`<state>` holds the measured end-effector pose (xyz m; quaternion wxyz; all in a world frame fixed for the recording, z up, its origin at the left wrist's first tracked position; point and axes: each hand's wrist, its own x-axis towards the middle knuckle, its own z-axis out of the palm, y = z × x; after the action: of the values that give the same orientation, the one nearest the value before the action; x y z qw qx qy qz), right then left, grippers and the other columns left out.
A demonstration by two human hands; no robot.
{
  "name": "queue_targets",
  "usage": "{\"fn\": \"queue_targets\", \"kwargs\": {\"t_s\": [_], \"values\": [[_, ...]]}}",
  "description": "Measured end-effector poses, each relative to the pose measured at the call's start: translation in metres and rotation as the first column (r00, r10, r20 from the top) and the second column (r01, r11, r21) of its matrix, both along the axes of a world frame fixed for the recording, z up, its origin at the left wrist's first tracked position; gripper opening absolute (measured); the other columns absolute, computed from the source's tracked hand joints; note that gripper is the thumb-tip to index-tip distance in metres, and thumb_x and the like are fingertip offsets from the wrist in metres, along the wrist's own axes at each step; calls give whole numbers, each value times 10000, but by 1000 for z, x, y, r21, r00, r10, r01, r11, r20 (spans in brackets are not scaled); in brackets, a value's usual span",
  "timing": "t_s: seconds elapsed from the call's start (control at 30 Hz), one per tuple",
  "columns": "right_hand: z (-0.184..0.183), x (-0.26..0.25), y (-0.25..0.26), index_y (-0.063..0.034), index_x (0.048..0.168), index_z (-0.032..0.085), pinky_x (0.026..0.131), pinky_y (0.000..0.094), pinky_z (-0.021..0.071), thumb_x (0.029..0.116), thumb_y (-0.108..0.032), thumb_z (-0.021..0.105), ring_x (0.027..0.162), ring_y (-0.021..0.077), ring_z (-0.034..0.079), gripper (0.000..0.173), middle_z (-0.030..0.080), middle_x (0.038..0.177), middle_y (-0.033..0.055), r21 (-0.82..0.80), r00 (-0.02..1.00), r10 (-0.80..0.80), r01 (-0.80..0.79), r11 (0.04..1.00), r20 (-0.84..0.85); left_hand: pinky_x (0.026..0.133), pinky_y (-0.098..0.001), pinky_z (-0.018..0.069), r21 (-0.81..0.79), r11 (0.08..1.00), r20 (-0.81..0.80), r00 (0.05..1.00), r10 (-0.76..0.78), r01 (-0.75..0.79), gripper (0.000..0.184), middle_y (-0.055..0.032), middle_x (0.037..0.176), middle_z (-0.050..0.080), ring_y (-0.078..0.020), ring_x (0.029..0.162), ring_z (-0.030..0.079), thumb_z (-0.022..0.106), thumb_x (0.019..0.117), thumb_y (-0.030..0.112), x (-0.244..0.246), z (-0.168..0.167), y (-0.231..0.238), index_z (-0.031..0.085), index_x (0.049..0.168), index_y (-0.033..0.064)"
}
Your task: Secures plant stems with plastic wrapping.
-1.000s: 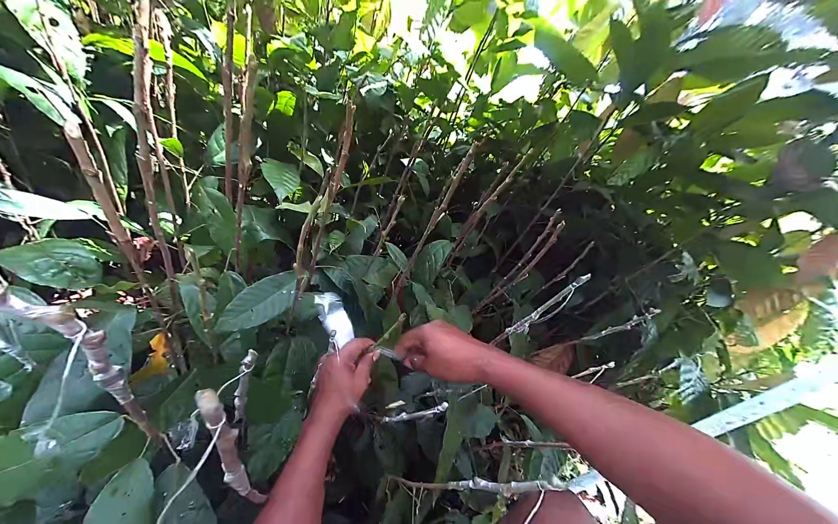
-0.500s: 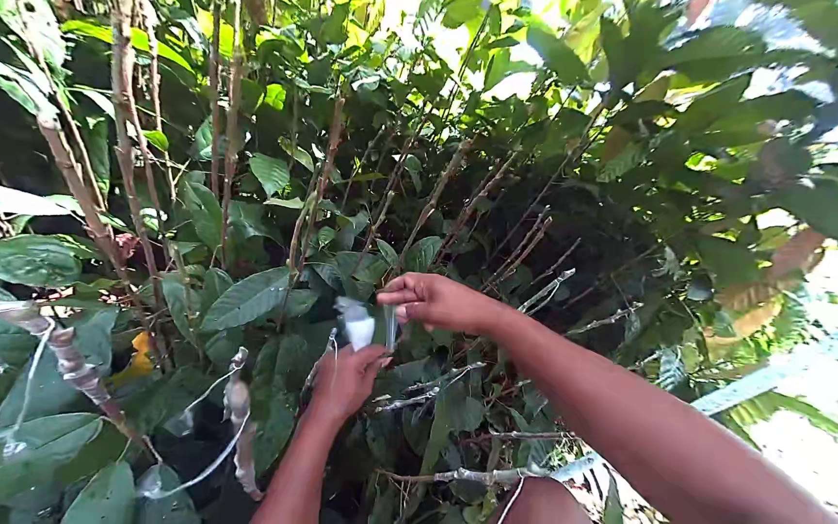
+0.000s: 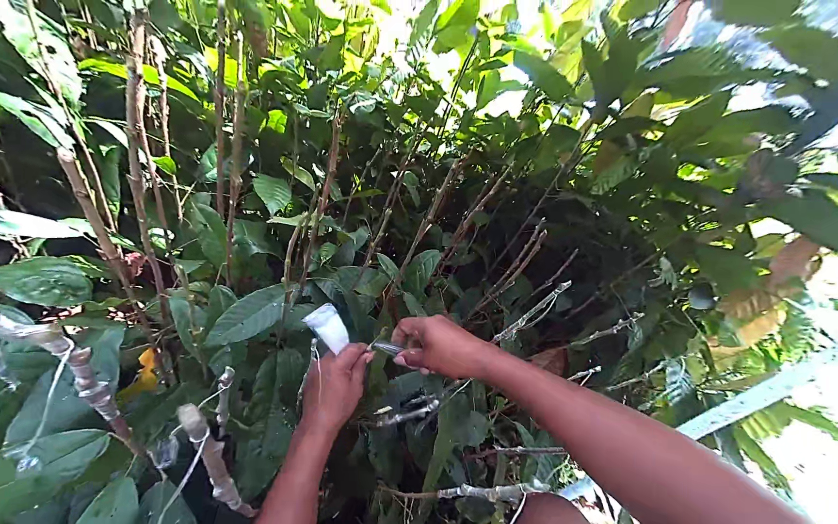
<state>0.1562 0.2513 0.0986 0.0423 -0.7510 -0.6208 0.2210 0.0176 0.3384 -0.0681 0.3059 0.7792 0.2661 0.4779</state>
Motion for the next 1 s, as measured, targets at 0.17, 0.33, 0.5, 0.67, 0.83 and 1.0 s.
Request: {"fn": "queue_targets", "kwargs": {"t_s": [0.17,0.33,0.5,0.67,0.83,1.0], "values": [[11,-4,1,-48,1241,640,595,197,456,1049,-143,566,702,22,592,226,716,995,8,147,928,19,39,988,-371,802,-482,608,-66,972,-123,965,-230,224,283,-116,1022,754,-249,818,736,566,1047,236,-2,8,-2,736,1223,95],[-6,-11,3,-35,1293,604,950,578,521,1012,-104,574,1076,363,694,292,718,1134,180,90,935,149,-187,978,321,734,-423,605,-21,979,-6,979,-204,204,322,-70,935,758,-173,751,713,599,1003,351,-6,9,-4,768,1119,102],[10,2,-6,-52,1322,551,583,284,514,1032,-194,632,626,122,583,333,590,825,61,-17,995,-12,10,1000,-95,749,-419,595,64,997,108,993,-45,38,270,-73,907,762,-172,776,721,585,999,261,-4,11,-5,782,1053,85],[25,-3,-23,-60,1191,620,524,169,454,1040,-139,574,632,10,599,176,719,935,-9,198,857,6,112,974,-515,790,-464,593,-11,995,27,995,-95,95,261,-75,984,768,-200,831,731,608,1009,276,-8,15,0,775,1136,121],[3,7,-5,-25,1297,611,983,558,517,1006,-164,631,1109,340,682,323,706,1178,180,40,955,56,-71,997,290,750,-390,606,-27,991,34,991,-129,130,242,-61,977,758,-154,776,715,600,1009,252,-6,17,-10,772,1112,117],[26,-27,-7,-46,1166,710,918,560,523,1081,-222,493,1086,365,646,292,636,1183,193,-40,859,287,-299,953,423,893,-523,578,8,986,-41,985,-166,166,229,-105,1059,762,-259,970,738,603,1011,212,-7,20,-10,780,1118,113]]}}
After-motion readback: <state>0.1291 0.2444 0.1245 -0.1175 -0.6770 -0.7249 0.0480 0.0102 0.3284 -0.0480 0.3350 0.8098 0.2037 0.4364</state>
